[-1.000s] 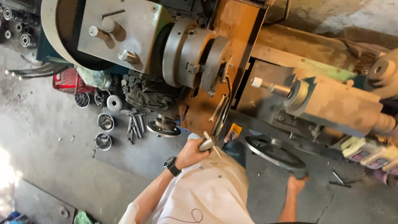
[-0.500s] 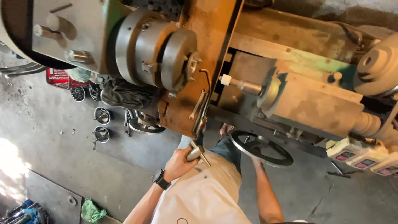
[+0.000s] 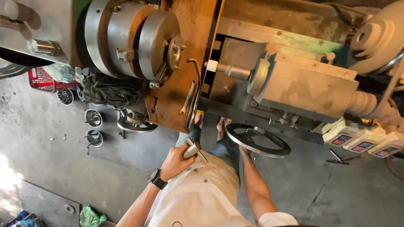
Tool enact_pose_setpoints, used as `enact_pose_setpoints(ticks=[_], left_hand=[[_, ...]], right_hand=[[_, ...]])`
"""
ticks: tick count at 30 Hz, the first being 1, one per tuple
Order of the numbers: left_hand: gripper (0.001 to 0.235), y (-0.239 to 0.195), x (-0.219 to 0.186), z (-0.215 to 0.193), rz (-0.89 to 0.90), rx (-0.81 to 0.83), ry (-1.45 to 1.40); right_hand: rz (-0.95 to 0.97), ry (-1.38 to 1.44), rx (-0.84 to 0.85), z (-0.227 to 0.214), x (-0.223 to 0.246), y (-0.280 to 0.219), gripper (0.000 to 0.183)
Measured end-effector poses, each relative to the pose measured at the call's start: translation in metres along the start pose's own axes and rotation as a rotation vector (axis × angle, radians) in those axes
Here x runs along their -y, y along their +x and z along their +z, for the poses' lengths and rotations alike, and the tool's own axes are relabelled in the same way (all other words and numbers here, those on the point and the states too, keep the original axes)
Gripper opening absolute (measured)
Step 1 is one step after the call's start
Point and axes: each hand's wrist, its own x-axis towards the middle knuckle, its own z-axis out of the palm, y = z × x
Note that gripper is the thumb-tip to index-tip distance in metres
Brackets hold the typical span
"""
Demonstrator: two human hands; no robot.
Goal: Setting up a metal workpiece in a lathe machine by adjusting the carriage position and securing the part in the chuck.
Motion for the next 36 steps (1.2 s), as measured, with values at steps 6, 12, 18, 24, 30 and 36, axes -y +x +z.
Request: enact_pose_setpoints(ticks=[6, 12, 18, 24, 30, 36], left_hand=[[0.018, -0.012, 0.003, -0.002, 0.031, 0.013, 0.024], [0.021, -0.022, 0.017, -0.003, 0.055, 0.039, 0.001], [0.021, -0.027, 0.020, -0.002, 0.086, 0.035, 0.084], [0.021, -0.028, 0.020, -0.006, 0.125, 0.054, -0.030], [0.023, -0.020, 0.028, -0.021, 0.226, 0.102, -0.056], [0.021, -0.024, -0.012, -0.063, 0.421, 0.290, -0.025]], right_hand=[[-0.008, 0.067, 0.079, 0.014, -0.017, -0.005, 0.039], [-0.345, -0.579, -0.357, -0.021, -0.076, -0.009, 0.016], [-0.439, -0.224, -0.188, -0.033, -0.026, -0.125, 0.023], [-0.461, -0.186, 0.046, 0.036, 0.050, -0.195, 0.028], [-0.390, -0.418, 0.009, 0.082, 0.069, -0.206, 0.042], [-0.643, -0.563, 0.401, 0.004, 0.244, -0.347, 0.036]])
